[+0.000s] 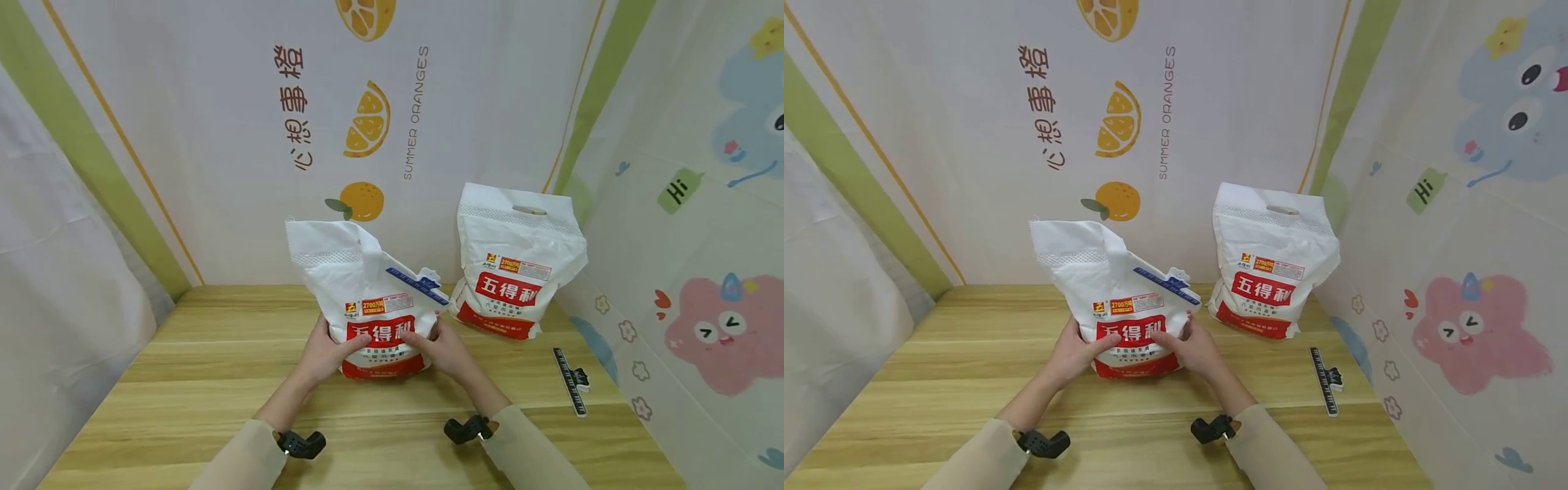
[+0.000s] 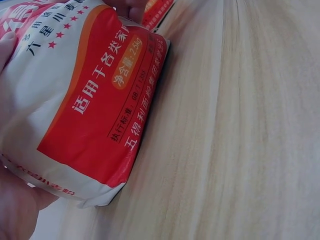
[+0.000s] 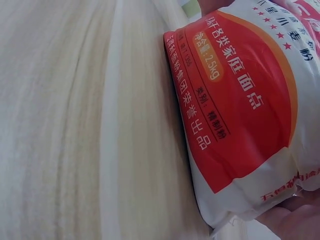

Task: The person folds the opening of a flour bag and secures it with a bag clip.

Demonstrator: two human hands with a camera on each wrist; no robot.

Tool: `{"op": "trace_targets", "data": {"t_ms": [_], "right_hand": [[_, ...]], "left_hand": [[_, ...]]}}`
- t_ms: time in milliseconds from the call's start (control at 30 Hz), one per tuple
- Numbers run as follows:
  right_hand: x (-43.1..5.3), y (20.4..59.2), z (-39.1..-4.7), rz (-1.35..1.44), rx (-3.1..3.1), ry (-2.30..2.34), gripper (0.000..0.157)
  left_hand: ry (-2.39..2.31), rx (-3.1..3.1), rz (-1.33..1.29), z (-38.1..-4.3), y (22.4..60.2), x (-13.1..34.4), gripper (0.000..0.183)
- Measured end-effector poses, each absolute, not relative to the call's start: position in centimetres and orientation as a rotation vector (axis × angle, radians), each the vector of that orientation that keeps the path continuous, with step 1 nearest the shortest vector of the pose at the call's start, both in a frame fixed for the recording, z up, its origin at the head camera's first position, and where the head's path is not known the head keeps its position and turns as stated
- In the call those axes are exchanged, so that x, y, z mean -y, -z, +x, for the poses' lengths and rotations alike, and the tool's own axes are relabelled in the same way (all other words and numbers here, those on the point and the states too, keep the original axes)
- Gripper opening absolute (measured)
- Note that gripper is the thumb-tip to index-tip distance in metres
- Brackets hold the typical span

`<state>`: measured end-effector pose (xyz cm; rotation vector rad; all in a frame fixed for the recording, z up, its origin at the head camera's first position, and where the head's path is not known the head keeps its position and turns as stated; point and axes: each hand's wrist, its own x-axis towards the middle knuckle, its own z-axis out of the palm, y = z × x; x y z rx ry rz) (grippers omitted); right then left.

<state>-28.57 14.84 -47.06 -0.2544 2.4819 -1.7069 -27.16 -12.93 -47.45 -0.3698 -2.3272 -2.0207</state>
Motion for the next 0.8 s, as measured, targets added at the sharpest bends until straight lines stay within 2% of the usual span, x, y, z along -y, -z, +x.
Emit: {"op": "trace_targets", "data": {"t_ms": [367, 800], "right_hand": [[-14.6, 47.0, -28.7, -0.269, -2.470, 1.743, 0.076], [-12.8, 47.2, -29.6, -0.281, -2.453, 1.706, 0.082]], "left_hand": [[2.015, 2.342, -0.369, -27.2, 47.4, 13.3, 0.073], [1.978, 2.369, -0.267, -27.1, 47.4, 15.0, 0.074]]}}
